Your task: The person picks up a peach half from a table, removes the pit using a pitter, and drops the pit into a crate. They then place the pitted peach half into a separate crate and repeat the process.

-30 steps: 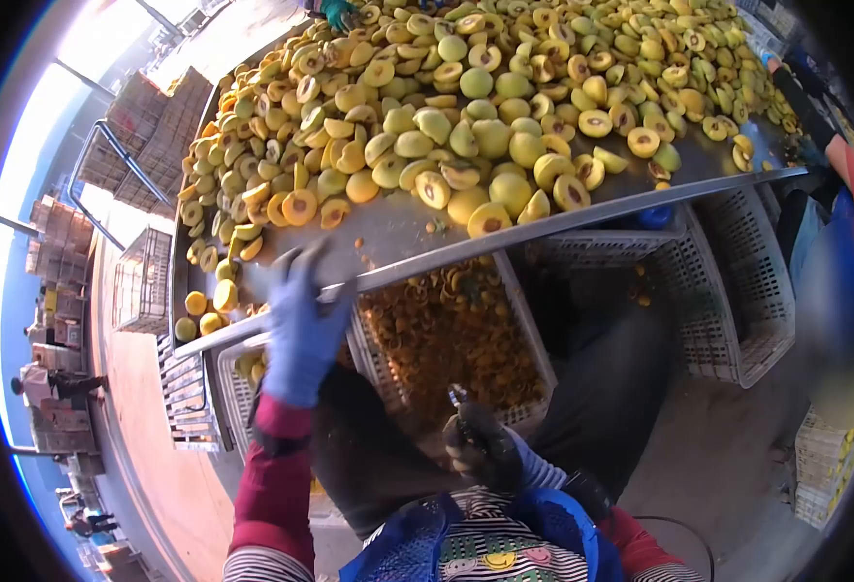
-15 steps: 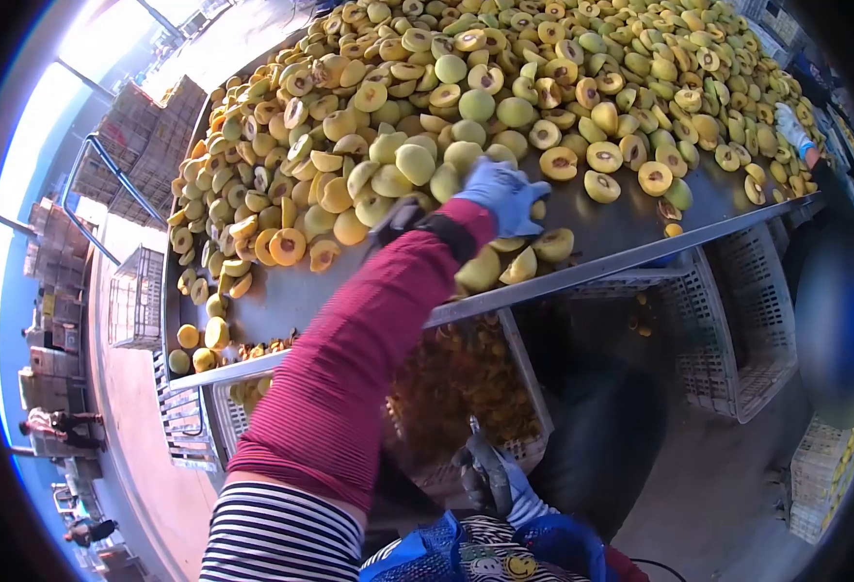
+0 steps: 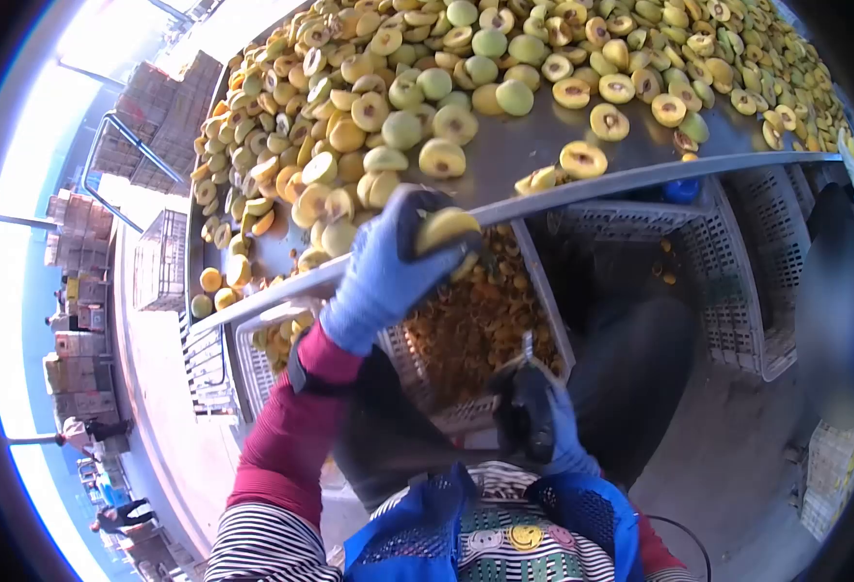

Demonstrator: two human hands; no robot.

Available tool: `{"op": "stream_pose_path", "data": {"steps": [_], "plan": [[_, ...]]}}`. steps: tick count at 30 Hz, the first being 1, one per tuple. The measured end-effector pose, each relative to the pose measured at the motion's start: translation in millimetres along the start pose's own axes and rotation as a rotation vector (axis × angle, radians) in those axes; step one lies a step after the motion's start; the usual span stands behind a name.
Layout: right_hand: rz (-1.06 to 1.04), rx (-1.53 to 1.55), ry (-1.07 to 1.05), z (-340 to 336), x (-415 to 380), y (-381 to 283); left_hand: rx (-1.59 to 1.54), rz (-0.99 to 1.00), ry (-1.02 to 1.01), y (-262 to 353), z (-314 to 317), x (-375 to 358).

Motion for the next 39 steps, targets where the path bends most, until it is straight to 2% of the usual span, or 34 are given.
{"op": "stream_pose_path", "data": {"steps": [1,2,3,5,6,7,9,10,12,13,15,17,19,20,22,26,28,29,30,31,32,33,34,35,37,38,39], "plan": [[-0.086,0.010,-0.083,8.7,-14.4,-11.2,-0.268,-0.026,0.029,3.2,11.2,-21.6],[-0.177,0.021,-0.165,14.1,-22.7,-19.8,-0.362,-0.168,-0.015,1.0,17.5,-44.9],[-0.164,0.026,-0.157,8.7,-17.1,-16.8,-0.512,-0.458,-0.180,-5.2,25.8,-67.2],[-1.078,-1.268,0.238,21.9,-27.6,-22.2,-0.188,-0.147,-0.122,11.8,31.5,-90.3],[-1.015,-1.112,0.197,15.9,-19.7,-12.9,-0.280,-0.281,-0.111,5.5,34.6,-99.4],[-1.003,-1.118,0.191,18.2,-19.8,-10.3,-0.373,-0.411,-0.096,-0.2,38.2,-107.6],[-1.082,-1.241,0.100,32.0,-28.9,-7.5,-0.142,0.015,0.132,29.9,33.2,-113.8],[-0.736,-1.056,0.152,20.8,-17.5,-5.2,-0.149,0.008,0.134,33.8,36.7,-117.4],[-0.677,-0.996,0.157,24.0,-19.1,-4.3,-0.333,-0.199,0.217,30.2,41.1,-124.7],[-0.623,-0.926,0.159,22.7,-18.1,-2.1,-0.336,-0.203,0.220,29.4,44.7,-127.6],[-0.628,-0.913,0.166,21.0,-17.7,5.6,-0.543,-0.365,0.311,17.8,54.6,-137.1],[-0.634,-0.899,0.174,15.7,-14.2,9.8,-0.580,-0.369,0.364,22.4,53.8,-138.1],[-1.481,-1.520,0.347,35.5,-42.5,13.2,-0.518,-0.419,0.302,20.3,56.1,-141.4],[-1.477,-1.523,0.345,32.3,-41.9,16.2,-0.553,-0.465,0.304,14.8,59.8,-144.7],[-1.332,-1.486,0.294,25.3,-36.0,20.4,-0.586,-0.490,0.301,11.1,61.9,-146.9],[-1.371,-1.445,0.258,22.0,-37.5,29.4,-0.597,-0.499,0.228,7.8,65.8,-146.7],[-0.593,-0.763,-0.022,-0.7,-9.9,39.0,-0.571,-0.458,0.190,10.1,65.7,-145.2],[-0.591,-0.764,-0.023,2.6,-15.9,35.8,-0.544,-0.415,0.155,12.5,65.4,-143.1],[-0.371,-0.663,-0.117,5.6,-19.4,39.3,-0.536,-0.332,0.117,15.7,64.4,-138.6],[-0.155,-0.556,-0.207,10.7,-20.2,44.5,-0.535,-0.333,0.117,12.1,61.8,-137.7],[-0.156,-0.556,-0.208,12.1,-16.5,42.2,-0.537,-0.279,0.023,11.3,63.0,-135.2],[0.207,-0.024,-0.622,26.7,-15.5,55.1,-0.538,-0.225,-0.071,13.1,65.7,-133.8],[0.569,0.538,-0.996,41.2,-25.8,58.6,-0.649,-0.306,-0.082,11.5,71.3,-135.2],[0.569,0.537,-0.996,39.6,-23.4,62.0,-0.648,-0.305,-0.081,11.3,77.4,-139.7],[0.564,0.661,-1.037,37.0,-19.6,65.9,-0.528,-0.089,0.034,14.0,78.9,-150.3],[0.568,0.698,-1.067,37.9,-19.1,66.2,-0.591,-0.278,-0.161,-1.2,87.9,-151.5],[0.573,0.698,-1.068,37.3,-16.2,68.3,-0.588,-0.281,-0.158,-3.5,91.1,-155.7]]}}
Point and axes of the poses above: each hand's wrist, its own x-axis towards the middle knuckle, its own z-axis out of the palm, y = z × x, the point moved 6 cm from there along x, towards the middle knuckle, and after that the axes turned 14 degrees about z, right-handed, at the moved point
